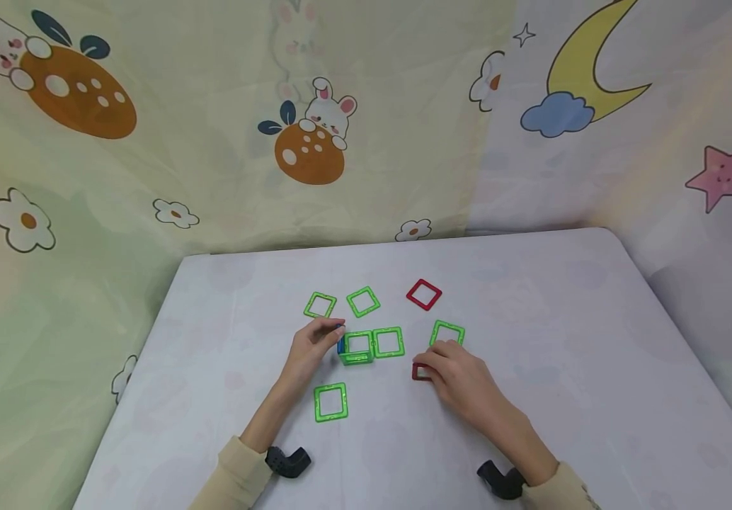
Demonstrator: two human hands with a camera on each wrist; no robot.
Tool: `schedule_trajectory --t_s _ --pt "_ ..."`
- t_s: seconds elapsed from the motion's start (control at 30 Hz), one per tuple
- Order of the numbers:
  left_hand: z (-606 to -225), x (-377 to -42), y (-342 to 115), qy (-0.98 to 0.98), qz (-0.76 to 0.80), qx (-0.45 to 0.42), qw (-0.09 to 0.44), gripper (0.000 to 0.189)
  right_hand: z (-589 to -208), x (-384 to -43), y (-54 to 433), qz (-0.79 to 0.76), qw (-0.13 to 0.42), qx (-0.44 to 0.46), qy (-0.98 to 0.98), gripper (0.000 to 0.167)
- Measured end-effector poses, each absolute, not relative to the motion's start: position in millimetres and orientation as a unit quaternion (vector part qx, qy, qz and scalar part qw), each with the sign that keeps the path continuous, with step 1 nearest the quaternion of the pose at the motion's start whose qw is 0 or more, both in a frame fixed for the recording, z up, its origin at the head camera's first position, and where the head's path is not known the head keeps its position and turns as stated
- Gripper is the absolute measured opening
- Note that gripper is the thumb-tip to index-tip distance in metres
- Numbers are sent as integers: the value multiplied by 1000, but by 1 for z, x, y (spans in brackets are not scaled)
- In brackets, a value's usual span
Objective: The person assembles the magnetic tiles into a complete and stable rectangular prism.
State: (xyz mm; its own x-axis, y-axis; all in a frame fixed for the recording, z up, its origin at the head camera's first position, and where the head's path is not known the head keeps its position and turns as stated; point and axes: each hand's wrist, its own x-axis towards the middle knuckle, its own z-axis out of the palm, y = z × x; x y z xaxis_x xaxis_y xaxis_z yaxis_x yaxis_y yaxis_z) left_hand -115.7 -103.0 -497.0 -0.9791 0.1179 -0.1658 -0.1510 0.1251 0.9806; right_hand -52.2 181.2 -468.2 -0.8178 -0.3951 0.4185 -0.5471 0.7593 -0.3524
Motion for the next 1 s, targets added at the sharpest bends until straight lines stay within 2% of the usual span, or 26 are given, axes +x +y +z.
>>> schedule_trajectory --t_s 0.17,0.4,0.77,1.0 --pt "-506 -117 -105 742 664 -5 94 37 -467 -56 179 237 173 267 -918 32" --pt "-508 -119 -104 746 659 -12 95 36 -468 -61 174 241 154 273 -918 30" --pt "-476 -107 -99 740 666 -4 95 35 -467 -64 170 232 163 293 -913 30" --pt "-477 -107 -99 740 666 -8 95 35 -467 -68 166 236 157 296 -912 30"
